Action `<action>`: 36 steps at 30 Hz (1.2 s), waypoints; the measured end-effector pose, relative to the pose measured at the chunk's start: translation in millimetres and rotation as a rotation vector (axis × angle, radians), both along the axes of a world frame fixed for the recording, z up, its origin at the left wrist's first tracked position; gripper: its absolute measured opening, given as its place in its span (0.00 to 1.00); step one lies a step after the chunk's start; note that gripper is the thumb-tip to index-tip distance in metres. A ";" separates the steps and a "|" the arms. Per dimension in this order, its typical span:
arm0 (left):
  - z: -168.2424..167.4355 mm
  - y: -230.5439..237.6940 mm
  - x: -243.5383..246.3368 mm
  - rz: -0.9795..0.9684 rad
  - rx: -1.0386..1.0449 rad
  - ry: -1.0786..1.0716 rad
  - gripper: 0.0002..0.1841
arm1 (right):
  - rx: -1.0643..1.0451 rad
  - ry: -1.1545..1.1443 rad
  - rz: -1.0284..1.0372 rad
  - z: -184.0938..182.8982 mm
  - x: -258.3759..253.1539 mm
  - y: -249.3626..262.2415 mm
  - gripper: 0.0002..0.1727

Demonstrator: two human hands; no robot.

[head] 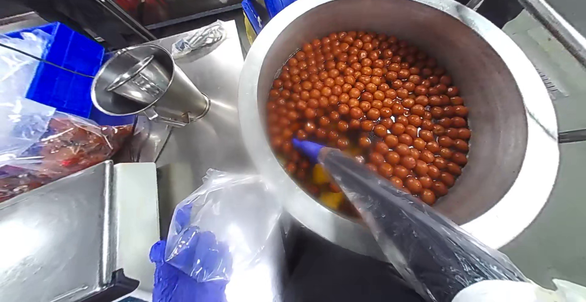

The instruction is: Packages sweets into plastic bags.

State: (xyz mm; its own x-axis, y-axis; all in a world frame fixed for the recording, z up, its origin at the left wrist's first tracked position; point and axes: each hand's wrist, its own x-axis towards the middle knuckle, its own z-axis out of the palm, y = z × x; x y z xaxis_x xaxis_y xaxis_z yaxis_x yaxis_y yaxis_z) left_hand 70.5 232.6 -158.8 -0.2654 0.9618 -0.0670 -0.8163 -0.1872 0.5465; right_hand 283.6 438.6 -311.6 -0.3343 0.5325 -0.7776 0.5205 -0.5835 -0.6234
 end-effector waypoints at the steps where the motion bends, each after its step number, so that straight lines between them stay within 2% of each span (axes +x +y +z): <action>1: 2.4 1.3 1.9 0.003 -0.012 0.004 0.19 | 0.011 -0.075 0.017 36.2 -9.7 -6.8 0.36; 2: 4.7 2.3 4.1 0.005 -0.025 -0.007 0.19 | 0.008 -0.133 0.057 57.3 -16.0 -9.7 0.35; 3: 6.3 3.4 5.9 0.009 -0.032 -0.023 0.19 | -0.005 -0.162 0.099 62.3 -19.2 -10.3 0.34; 4: 6.9 3.9 7.1 0.017 -0.036 -0.037 0.18 | -0.017 -0.145 0.144 52.1 -18.2 -9.0 0.33; 7: 6.1 6.1 10.3 0.065 -0.071 -0.011 0.18 | -0.096 0.095 0.213 -28.9 -2.6 0.4 0.31; 8: 5.3 7.0 10.7 0.071 -0.072 -0.004 0.18 | -0.161 0.114 0.208 -33.9 -1.3 -0.1 0.30; 11: 3.6 7.2 12.9 0.077 -0.050 0.006 0.18 | -0.234 0.052 0.196 -13.0 4.3 -11.8 0.24; 14: 4.9 6.9 15.5 0.109 -0.063 0.029 0.18 | -0.274 0.091 0.177 -10.8 18.7 -25.6 0.21; 17: 1.4 6.7 14.7 0.136 -0.046 0.024 0.19 | -0.309 -0.139 0.093 59.5 10.4 -43.9 0.14; 19: 1.8 6.7 14.2 0.135 -0.046 0.072 0.20 | -0.297 -0.152 0.124 80.3 15.6 -49.8 0.13; 22: 0.3 5.4 14.0 0.127 -0.021 0.074 0.18 | -0.339 -0.124 0.113 81.3 25.5 -57.4 0.11; 26: -0.4 5.5 16.1 0.159 -0.027 0.108 0.16 | -0.305 -0.194 0.074 79.1 29.4 -67.8 0.16; 28: 1.5 6.5 18.4 0.174 -0.032 0.080 0.16 | -0.324 -0.149 0.084 81.8 32.5 -67.5 0.16; 32: 4.1 8.1 20.2 0.183 -0.032 0.034 0.16 | -0.345 -0.089 -0.069 82.6 34.1 -68.0 0.07; 34: 4.5 7.9 19.3 0.162 -0.027 0.027 0.17 | -0.382 0.006 -0.069 82.8 35.4 -63.1 0.05; 36: 3.3 6.5 16.1 0.130 -0.031 0.041 0.19 | -0.361 0.155 -0.037 82.9 39.1 -58.3 0.07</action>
State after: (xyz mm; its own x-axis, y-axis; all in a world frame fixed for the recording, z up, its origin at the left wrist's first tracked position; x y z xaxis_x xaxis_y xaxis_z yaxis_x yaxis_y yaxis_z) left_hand 86.5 239.1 -155.4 -0.3906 0.9168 -0.0827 -0.7630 -0.2722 0.5862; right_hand 322.7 380.2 -228.7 -0.4481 0.2482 -0.8589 0.4107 -0.7962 -0.4443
